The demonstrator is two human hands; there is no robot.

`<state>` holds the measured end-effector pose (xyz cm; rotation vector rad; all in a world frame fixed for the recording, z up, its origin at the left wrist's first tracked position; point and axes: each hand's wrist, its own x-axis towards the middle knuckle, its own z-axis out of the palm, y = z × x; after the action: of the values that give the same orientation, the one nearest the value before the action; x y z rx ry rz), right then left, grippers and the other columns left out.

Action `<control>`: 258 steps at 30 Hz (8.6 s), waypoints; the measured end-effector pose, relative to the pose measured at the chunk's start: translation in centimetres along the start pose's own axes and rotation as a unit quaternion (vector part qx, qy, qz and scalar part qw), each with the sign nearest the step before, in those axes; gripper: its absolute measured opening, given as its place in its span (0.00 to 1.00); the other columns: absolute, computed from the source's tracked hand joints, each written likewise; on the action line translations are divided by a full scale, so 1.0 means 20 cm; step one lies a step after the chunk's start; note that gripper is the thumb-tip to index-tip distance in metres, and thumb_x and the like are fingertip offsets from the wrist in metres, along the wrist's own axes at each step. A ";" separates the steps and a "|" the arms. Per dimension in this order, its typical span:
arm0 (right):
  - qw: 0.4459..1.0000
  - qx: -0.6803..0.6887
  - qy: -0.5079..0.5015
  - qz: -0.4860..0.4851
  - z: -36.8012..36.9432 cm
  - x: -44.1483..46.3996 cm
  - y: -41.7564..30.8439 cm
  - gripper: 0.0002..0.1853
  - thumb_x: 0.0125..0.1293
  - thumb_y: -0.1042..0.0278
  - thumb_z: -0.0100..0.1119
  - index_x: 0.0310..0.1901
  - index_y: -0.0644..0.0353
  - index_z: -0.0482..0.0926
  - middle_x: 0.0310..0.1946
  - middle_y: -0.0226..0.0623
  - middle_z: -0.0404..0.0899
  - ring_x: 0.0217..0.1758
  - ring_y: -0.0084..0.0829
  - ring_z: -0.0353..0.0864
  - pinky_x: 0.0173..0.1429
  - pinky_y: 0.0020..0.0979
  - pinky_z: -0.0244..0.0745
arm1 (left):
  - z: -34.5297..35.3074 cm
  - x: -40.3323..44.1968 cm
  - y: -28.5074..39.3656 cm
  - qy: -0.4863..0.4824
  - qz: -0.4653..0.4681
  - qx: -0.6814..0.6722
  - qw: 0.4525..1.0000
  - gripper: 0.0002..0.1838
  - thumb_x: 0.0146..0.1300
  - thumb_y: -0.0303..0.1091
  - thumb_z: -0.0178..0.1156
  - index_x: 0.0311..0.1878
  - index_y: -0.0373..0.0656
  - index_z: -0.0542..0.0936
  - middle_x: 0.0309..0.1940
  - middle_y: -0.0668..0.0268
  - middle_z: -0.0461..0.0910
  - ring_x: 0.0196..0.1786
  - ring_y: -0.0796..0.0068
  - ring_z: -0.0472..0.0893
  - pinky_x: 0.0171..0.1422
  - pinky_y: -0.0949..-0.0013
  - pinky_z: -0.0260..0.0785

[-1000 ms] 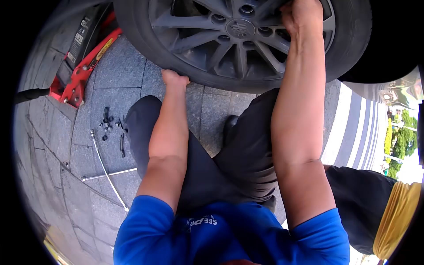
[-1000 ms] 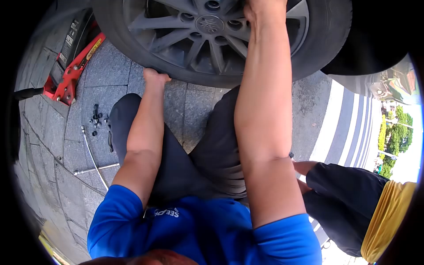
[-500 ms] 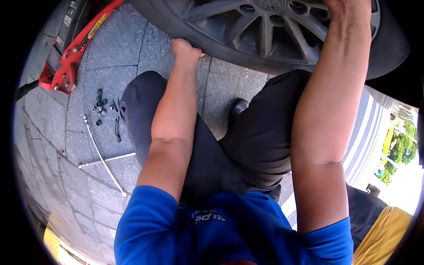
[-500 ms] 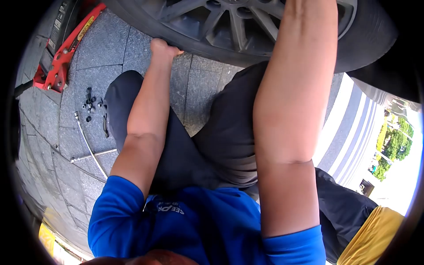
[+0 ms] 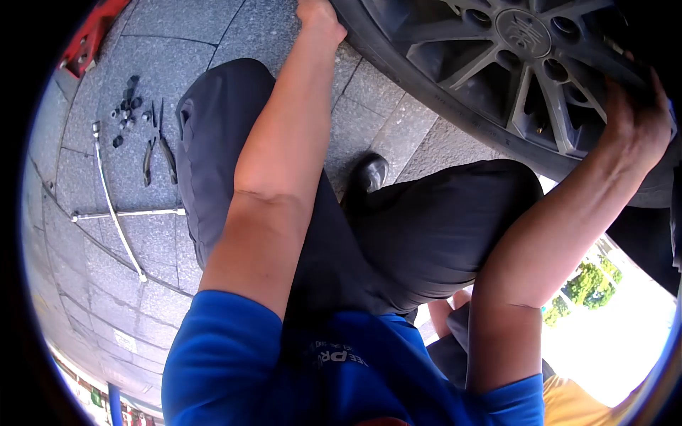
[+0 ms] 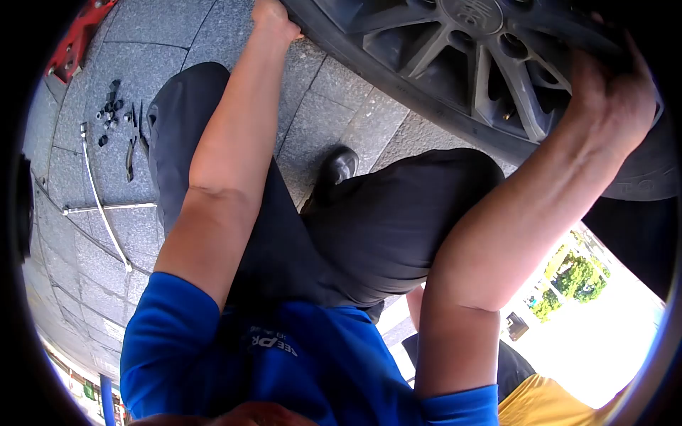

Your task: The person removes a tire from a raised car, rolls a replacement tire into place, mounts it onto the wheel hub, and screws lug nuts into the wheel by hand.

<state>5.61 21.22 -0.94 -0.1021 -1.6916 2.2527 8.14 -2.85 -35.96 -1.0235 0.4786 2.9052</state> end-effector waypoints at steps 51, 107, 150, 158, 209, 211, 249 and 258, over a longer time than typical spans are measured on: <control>0.683 -0.516 0.345 -0.385 -0.10 -0.75 -0.21 0.32 0.66 0.53 0.61 0.60 0.74 0.68 0.50 0.52 0.75 0.51 0.42 0.77 0.58 0.37 0.72 | 0.32 -0.17 0.29 -0.058 -0.162 0.006 0.985 0.58 0.58 0.77 0.44 0.77 0.42 0.37 0.78 0.55 0.35 0.79 0.43 0.36 0.74 0.25 0.31; 0.789 -0.394 -0.471 -0.026 1.42 -2.13 2.20 0.13 0.64 0.68 0.58 0.51 0.56 0.77 0.44 0.40 0.76 0.41 0.45 0.80 0.45 0.39 0.78 | 0.42 -0.01 0.39 0.096 -0.216 0.170 0.957 0.50 0.60 0.80 0.29 0.78 0.59 0.36 0.79 0.62 0.41 0.78 0.48 0.48 0.73 0.33 0.46; 0.564 -0.391 0.563 -0.461 -0.72 -0.15 -0.02 0.29 0.72 0.51 0.43 0.50 0.78 0.70 0.49 0.65 0.73 0.54 0.56 0.74 0.60 0.44 0.67 | 0.51 -0.02 0.19 0.024 -0.213 0.118 0.970 0.40 0.69 0.64 0.23 0.77 0.50 0.54 0.78 0.60 0.46 0.80 0.49 0.36 0.71 0.29 0.11; 0.522 -0.392 0.588 -0.477 -0.70 -0.10 -0.05 0.29 0.70 0.50 0.44 0.49 0.77 0.75 0.47 0.65 0.77 0.54 0.57 0.76 0.59 0.44 0.69 | 0.46 0.03 0.18 -0.020 -0.222 0.132 0.966 0.41 0.68 0.65 0.22 0.77 0.50 0.53 0.79 0.59 0.45 0.80 0.48 0.36 0.71 0.28 0.11; 0.924 -0.181 0.331 -0.057 -0.01 -0.63 0.99 0.17 0.60 0.71 0.69 0.44 0.71 0.74 0.28 0.38 0.82 0.23 0.21 0.79 0.24 0.23 0.73 | 0.32 -0.15 -0.15 -0.016 -0.202 0.009 0.979 0.47 0.63 0.76 0.18 0.78 0.56 0.47 0.79 0.60 0.37 0.78 0.42 0.30 0.74 0.26 0.23; 0.914 -0.184 0.353 -0.072 -0.01 -0.56 1.00 0.17 0.61 0.70 0.69 0.44 0.71 0.74 0.27 0.38 0.81 0.22 0.21 0.78 0.23 0.23 0.71 | 0.33 -0.16 -0.14 -0.012 -0.204 0.013 0.979 0.47 0.63 0.76 0.17 0.78 0.56 0.47 0.79 0.60 0.37 0.79 0.43 0.30 0.74 0.27 0.23; 0.900 0.083 0.428 -0.013 0.11 -0.47 0.95 0.12 0.70 0.68 0.57 0.40 0.70 0.71 0.30 0.40 0.78 0.23 0.27 0.81 0.21 0.25 0.77 | 0.37 -0.14 -0.14 0.056 -0.233 0.009 0.971 0.46 0.64 0.75 0.14 0.78 0.55 0.45 0.79 0.62 0.40 0.79 0.46 0.30 0.75 0.29 0.22; 0.908 0.107 0.405 -0.006 0.10 -0.48 0.93 0.12 0.70 0.69 0.56 0.43 0.70 0.68 0.33 0.40 0.76 0.29 0.30 0.82 0.28 0.28 0.81 | 0.36 -0.13 -0.14 0.011 -0.227 0.024 0.974 0.48 0.62 0.76 0.13 0.78 0.55 0.49 0.79 0.59 0.40 0.79 0.44 0.30 0.75 0.30 0.22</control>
<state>10.18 11.88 -19.27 -0.8399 -0.9846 1.9382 6.21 2.16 -29.78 -1.0039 0.2692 2.4683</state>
